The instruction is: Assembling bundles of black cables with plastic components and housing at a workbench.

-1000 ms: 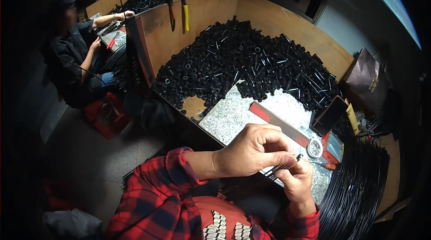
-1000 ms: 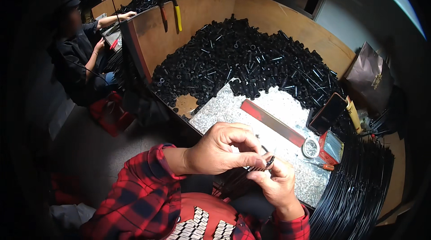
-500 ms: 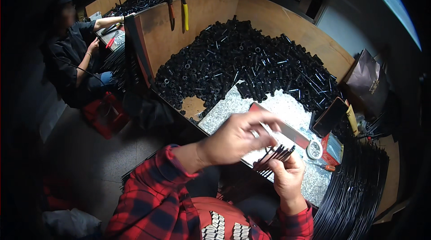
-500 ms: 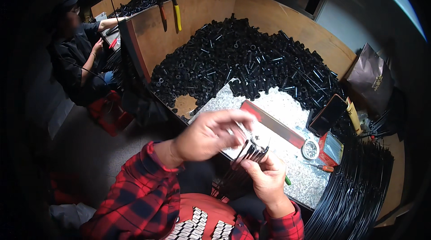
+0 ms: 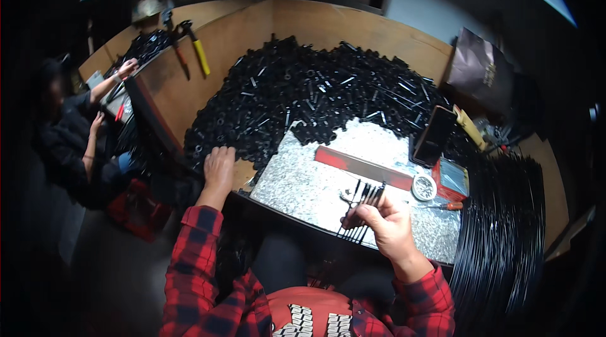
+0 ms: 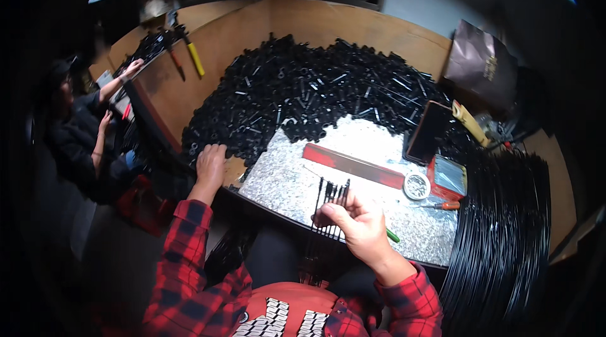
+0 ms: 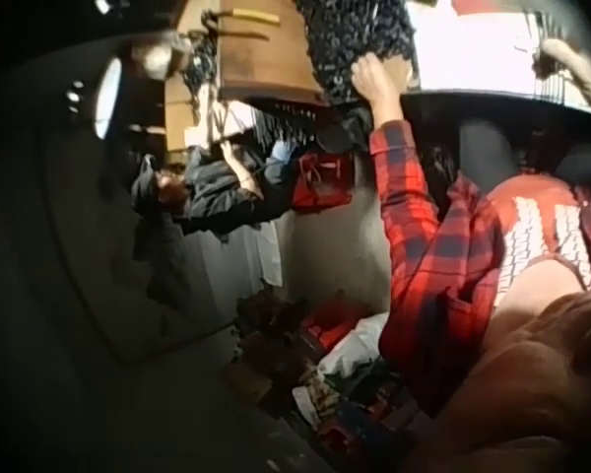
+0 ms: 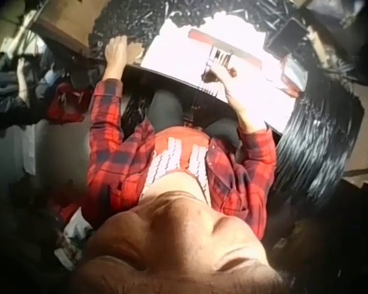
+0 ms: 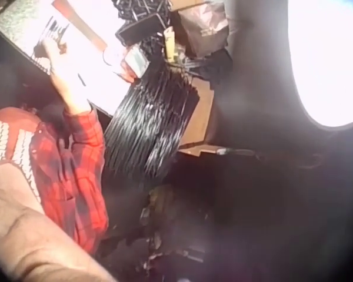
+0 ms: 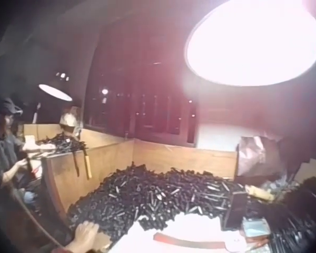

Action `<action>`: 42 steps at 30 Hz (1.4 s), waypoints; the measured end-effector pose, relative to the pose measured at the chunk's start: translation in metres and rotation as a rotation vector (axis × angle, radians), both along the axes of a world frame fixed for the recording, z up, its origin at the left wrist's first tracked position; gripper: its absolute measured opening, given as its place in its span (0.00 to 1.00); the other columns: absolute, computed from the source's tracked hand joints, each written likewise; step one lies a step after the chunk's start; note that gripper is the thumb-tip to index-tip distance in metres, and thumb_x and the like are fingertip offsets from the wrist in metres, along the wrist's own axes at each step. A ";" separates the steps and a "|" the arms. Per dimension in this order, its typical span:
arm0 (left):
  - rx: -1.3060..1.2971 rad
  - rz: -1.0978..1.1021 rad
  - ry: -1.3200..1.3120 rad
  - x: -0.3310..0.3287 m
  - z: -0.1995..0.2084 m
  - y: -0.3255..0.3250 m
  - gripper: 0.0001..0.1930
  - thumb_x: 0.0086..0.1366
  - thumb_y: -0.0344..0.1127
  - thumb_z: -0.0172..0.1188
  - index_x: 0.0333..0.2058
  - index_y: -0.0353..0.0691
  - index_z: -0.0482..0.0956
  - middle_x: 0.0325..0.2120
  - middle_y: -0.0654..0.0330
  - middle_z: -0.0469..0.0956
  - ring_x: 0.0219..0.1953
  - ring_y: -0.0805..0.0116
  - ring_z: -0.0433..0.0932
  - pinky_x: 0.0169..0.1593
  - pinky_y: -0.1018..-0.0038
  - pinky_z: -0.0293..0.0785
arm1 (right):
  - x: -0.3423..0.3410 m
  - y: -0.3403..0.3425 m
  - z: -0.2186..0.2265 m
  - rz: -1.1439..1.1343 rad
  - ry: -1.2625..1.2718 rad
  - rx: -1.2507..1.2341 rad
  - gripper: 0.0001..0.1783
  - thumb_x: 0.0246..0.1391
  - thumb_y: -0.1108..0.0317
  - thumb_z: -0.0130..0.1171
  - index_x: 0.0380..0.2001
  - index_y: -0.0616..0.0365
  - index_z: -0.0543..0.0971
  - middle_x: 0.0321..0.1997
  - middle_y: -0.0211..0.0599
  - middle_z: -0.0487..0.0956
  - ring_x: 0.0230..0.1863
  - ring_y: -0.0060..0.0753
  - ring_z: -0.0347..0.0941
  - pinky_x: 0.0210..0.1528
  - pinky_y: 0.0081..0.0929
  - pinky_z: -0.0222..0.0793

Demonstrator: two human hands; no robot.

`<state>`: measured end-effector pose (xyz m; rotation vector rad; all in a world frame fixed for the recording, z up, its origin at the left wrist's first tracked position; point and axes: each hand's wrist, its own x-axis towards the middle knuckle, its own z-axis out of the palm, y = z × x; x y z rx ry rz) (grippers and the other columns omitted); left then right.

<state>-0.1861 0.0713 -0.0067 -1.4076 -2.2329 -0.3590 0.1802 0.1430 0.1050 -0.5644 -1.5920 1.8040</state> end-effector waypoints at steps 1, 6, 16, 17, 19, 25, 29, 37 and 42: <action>-0.018 0.012 0.013 0.000 0.000 0.001 0.04 0.56 0.28 0.50 0.30 0.41 0.74 0.31 0.58 0.74 0.41 0.58 0.72 0.43 0.64 0.70 | 0.001 0.002 0.002 -0.001 -0.005 -0.006 0.09 0.58 0.69 0.54 0.33 0.66 0.75 0.29 0.43 0.80 0.31 0.33 0.79 0.36 0.27 0.76; -0.094 0.003 0.026 -0.001 0.004 0.001 0.05 0.56 0.28 0.51 0.28 0.41 0.76 0.32 0.58 0.73 0.41 0.59 0.72 0.44 0.65 0.69 | 0.006 0.004 0.007 -0.007 0.007 -0.020 0.07 0.58 0.70 0.54 0.31 0.64 0.74 0.29 0.41 0.80 0.31 0.30 0.78 0.36 0.26 0.76; 0.536 -0.592 -0.995 0.090 0.092 0.010 0.12 0.57 0.23 0.60 0.42 0.34 0.77 0.32 0.62 0.75 0.33 0.76 0.76 0.38 0.79 0.72 | 0.003 0.008 -0.002 0.054 0.086 -0.058 0.06 0.58 0.71 0.55 0.31 0.63 0.72 0.28 0.40 0.79 0.30 0.32 0.78 0.36 0.29 0.76; 0.589 -0.750 -1.233 0.103 0.098 0.013 0.12 0.59 0.23 0.59 0.43 0.34 0.77 0.32 0.65 0.74 0.34 0.80 0.75 0.38 0.82 0.71 | 0.003 0.008 -0.003 0.063 0.109 -0.061 0.06 0.58 0.71 0.55 0.30 0.63 0.72 0.28 0.41 0.79 0.30 0.32 0.78 0.36 0.29 0.76; 0.598 -0.947 -1.599 0.127 0.108 0.014 0.12 0.61 0.23 0.57 0.44 0.35 0.76 0.38 0.61 0.76 0.36 0.75 0.77 0.43 0.78 0.74 | -0.002 0.006 -0.003 0.092 0.127 -0.090 0.07 0.57 0.71 0.56 0.29 0.62 0.70 0.28 0.40 0.79 0.30 0.29 0.77 0.35 0.26 0.75; 0.538 -1.200 -1.878 0.167 0.117 0.018 0.12 0.61 0.22 0.56 0.44 0.36 0.74 0.45 0.54 0.74 0.44 0.67 0.76 0.50 0.71 0.74 | -0.009 0.001 0.001 0.154 0.140 -0.099 0.07 0.57 0.72 0.57 0.29 0.62 0.70 0.27 0.38 0.78 0.29 0.24 0.75 0.33 0.22 0.72; 0.489 -1.179 -1.934 0.177 0.121 0.016 0.12 0.61 0.22 0.55 0.45 0.36 0.74 0.46 0.53 0.74 0.45 0.67 0.76 0.51 0.71 0.73 | -0.008 0.002 0.000 0.153 0.162 -0.113 0.08 0.57 0.71 0.57 0.29 0.62 0.71 0.27 0.37 0.78 0.28 0.24 0.75 0.33 0.22 0.72; 0.418 -1.273 -1.892 0.184 0.125 0.015 0.14 0.61 0.21 0.55 0.46 0.35 0.73 0.49 0.51 0.73 0.51 0.67 0.71 0.58 0.69 0.66 | -0.008 0.005 0.000 0.154 0.146 -0.082 0.08 0.57 0.70 0.57 0.29 0.61 0.70 0.26 0.36 0.78 0.28 0.23 0.75 0.33 0.22 0.72; 0.408 -1.204 -1.840 0.190 0.132 0.012 0.15 0.60 0.21 0.56 0.47 0.34 0.73 0.49 0.53 0.72 0.51 0.68 0.71 0.58 0.70 0.66 | -0.009 0.005 0.001 0.149 0.128 -0.060 0.08 0.58 0.70 0.57 0.28 0.61 0.70 0.26 0.36 0.78 0.28 0.23 0.75 0.32 0.21 0.72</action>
